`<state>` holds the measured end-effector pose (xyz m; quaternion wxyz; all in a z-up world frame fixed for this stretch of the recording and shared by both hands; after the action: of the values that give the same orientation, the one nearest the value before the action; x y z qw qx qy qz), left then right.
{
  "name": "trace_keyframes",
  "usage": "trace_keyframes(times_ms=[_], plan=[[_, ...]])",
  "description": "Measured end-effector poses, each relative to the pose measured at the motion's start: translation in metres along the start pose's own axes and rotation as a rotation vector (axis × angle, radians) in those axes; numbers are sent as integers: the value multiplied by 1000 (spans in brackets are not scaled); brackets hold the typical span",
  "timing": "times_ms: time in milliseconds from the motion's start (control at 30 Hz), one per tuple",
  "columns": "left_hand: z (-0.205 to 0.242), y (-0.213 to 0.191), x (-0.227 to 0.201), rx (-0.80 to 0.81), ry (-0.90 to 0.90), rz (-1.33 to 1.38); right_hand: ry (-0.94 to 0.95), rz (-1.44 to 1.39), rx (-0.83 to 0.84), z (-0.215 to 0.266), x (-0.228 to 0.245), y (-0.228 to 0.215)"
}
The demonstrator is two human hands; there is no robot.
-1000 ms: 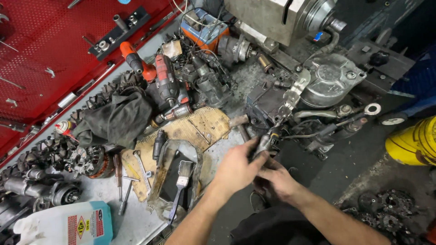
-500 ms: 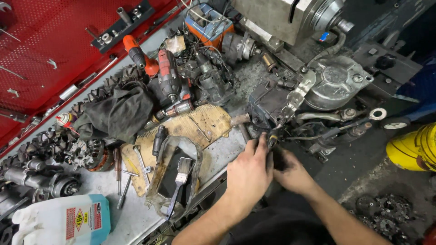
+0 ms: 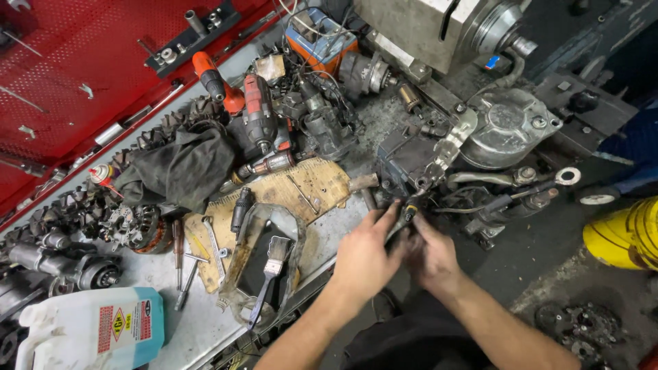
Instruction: The person repeatedly picks up small cylindrical metal parts from a cluttered workbench, inserts them into a larger mechanical assembly, and uses a socket wrench to tighten them. The person also handles a white plastic jug and various tools on the bench.
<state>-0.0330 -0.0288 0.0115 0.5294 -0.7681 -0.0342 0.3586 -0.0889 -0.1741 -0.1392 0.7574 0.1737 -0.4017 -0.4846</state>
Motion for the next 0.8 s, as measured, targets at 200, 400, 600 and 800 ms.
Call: trace_keyframes(times_ms=[200,400,600,800], plan=[[-12,-11,25,-4,-55,371,-168,-214,-186,3,-21,31],[-14,-2,24,-51,-172,270,-263,6,-269,-3,-12,23],[19,35,15,-224,-61,-479,-165,-138,-346,11,0,50],[19,67,50,-46,-26,-401,-75,-62,-84,-13,-39,10]])
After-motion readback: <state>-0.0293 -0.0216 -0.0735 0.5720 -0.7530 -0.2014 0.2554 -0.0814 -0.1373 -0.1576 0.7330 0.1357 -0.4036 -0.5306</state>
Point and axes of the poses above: each hand's wrist, its own z-axis away from the middle knuckle, its own y-axis out of the palm, x = y × z, the point moved 2 cm from there along -z, towards the middle knuckle, and after that the axes turned 13 degrees about y, right-handed, at the moved point
